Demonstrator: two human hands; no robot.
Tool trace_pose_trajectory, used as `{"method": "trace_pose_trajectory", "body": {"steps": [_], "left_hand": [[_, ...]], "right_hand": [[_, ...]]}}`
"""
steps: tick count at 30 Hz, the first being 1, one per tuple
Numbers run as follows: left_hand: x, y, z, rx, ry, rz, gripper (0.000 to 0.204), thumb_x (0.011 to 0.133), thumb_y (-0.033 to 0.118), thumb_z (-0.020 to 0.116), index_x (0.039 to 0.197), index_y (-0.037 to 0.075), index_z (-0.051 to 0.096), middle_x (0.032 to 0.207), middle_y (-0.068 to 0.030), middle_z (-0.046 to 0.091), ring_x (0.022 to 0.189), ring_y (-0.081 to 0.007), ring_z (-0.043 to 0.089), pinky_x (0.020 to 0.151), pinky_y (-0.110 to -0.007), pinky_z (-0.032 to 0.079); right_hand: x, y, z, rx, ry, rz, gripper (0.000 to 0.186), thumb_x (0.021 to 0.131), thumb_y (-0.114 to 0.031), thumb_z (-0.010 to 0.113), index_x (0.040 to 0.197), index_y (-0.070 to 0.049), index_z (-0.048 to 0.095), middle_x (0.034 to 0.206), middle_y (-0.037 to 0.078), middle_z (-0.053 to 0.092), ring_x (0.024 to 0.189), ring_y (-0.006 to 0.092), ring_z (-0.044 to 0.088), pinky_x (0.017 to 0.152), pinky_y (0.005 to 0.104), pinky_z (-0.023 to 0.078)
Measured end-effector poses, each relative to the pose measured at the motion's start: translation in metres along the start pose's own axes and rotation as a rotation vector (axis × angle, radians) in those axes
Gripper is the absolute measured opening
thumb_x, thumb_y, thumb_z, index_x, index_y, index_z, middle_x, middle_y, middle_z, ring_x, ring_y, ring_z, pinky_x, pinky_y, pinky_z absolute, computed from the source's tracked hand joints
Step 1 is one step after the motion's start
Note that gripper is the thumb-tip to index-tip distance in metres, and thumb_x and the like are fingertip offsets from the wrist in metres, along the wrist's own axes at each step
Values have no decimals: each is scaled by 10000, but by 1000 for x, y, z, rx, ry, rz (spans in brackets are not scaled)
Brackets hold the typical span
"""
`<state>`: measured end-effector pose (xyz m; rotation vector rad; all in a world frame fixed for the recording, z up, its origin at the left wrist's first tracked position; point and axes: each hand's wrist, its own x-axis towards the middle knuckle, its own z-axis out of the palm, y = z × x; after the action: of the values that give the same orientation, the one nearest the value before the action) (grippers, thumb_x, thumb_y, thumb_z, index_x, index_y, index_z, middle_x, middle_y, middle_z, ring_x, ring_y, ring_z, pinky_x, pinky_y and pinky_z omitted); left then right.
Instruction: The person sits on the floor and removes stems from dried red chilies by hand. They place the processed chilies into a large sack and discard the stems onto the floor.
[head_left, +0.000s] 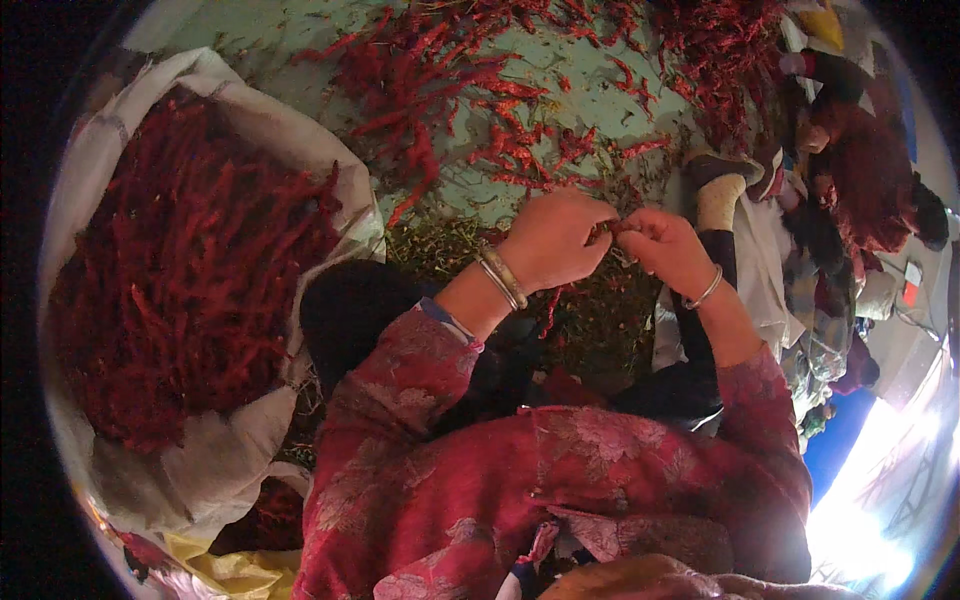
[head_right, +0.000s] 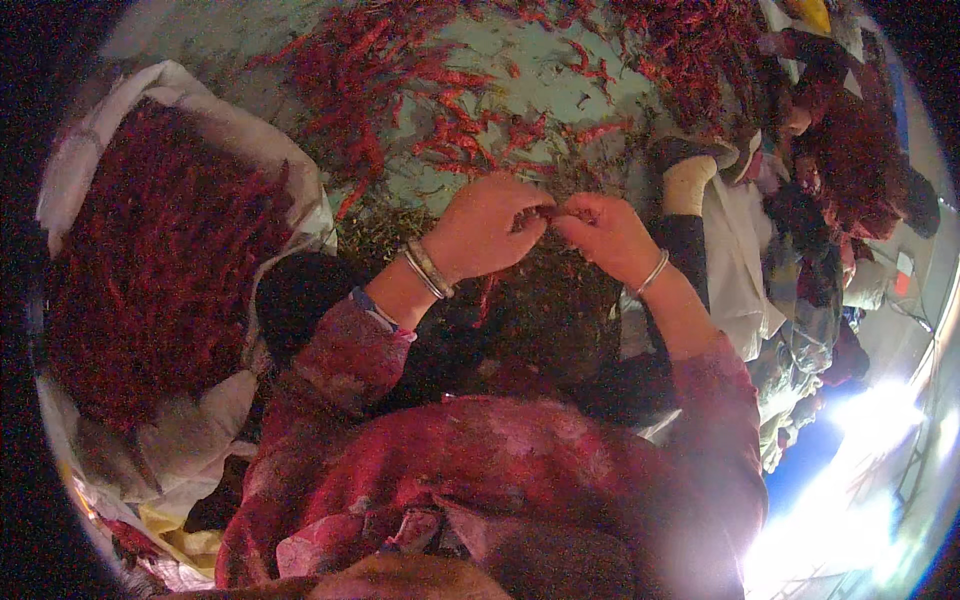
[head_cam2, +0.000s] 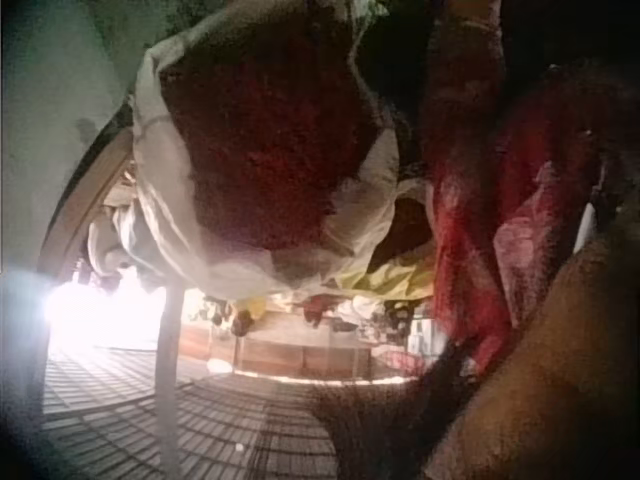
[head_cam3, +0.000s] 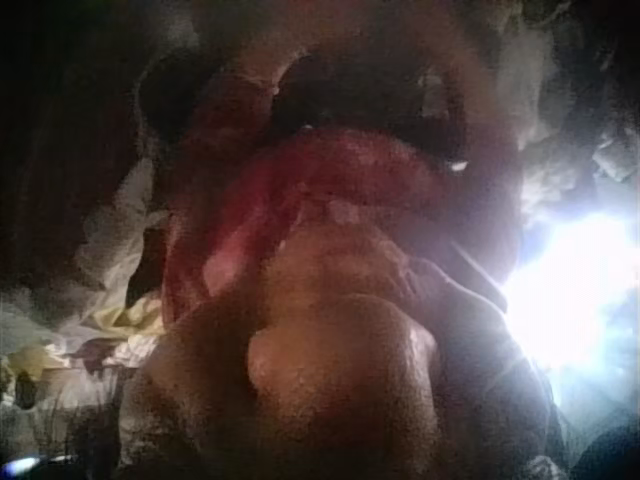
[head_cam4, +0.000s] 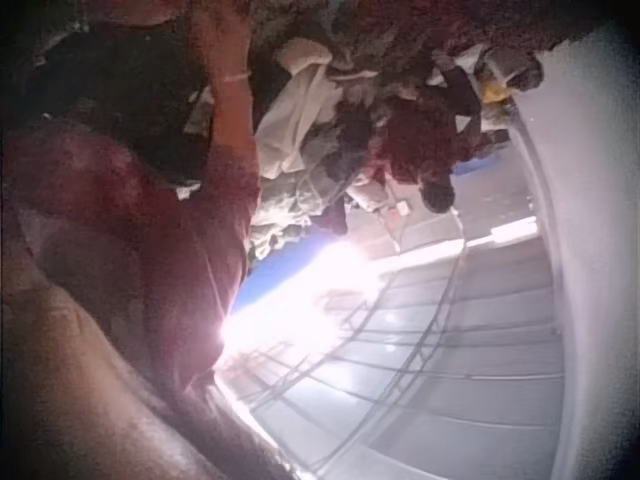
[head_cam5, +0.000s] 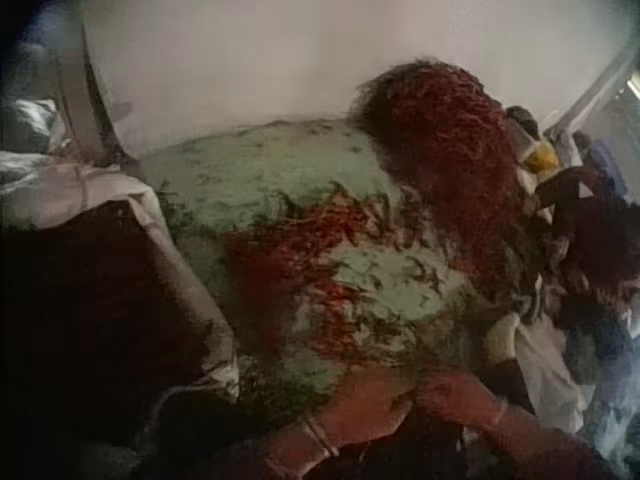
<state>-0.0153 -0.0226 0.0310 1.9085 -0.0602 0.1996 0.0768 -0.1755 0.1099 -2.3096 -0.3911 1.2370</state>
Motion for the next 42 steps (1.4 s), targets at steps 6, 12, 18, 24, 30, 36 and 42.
{"method": "trace_pose_trajectory", "body": {"steps": [6,12,18,24,30,36,42], "left_hand": [[-9,5,-1,122,-233,-43,177,730,221,551,818,100,645,726,-117,611,719,-333,567,640,-452,439],[3,8,-20,-555,-367,-192,172,703,221,622,747,57,649,618,-81,600,590,-185,574,602,-305,460],[3,0,-28,-1183,-359,-262,198,794,188,599,846,-1,623,702,-27,592,648,-111,549,612,-230,436],[6,-1,-25,-1433,-178,-334,151,796,156,603,826,10,585,743,-40,581,684,-97,528,662,-245,436],[7,3,-28,-1254,-160,-284,164,721,148,692,734,43,567,747,2,570,735,-62,511,698,-231,426],[8,0,-30,-1184,-144,-410,165,726,162,691,733,41,580,726,19,571,699,-49,510,670,-214,428],[7,0,-30,-1140,-53,-415,161,765,165,639,825,17,618,737,4,589,705,-58,528,669,-215,436]], "right_hand": [[-6,2,3,85,-229,42,128,803,-149,574,847,-30,591,650,-3,551,550,63,487,485,211,392],[-15,-7,-8,437,-374,153,77,794,-120,569,789,-45,556,663,6,544,507,50,437,426,183,316],[-10,-13,-3,960,-457,6,75,792,-93,561,755,-46,515,615,5,512,444,45,365,407,177,283],[42,-5,-19,844,-132,-197,139,821,-167,567,833,-28,556,652,38,540,485,96,446,432,217,340],[140,-14,11,-531,464,-690,223,826,-171,554,1020,-62,566,882,102,589,736,249,595,620,315,471],[218,-56,50,-760,609,-712,229,792,-219,589,1006,-137,583,923,60,579,787,274,592,631,347,480],[230,-33,32,-678,569,-677,198,800,-245,575,969,-146,602,917,81,610,814,305,588,657,399,475]]}}
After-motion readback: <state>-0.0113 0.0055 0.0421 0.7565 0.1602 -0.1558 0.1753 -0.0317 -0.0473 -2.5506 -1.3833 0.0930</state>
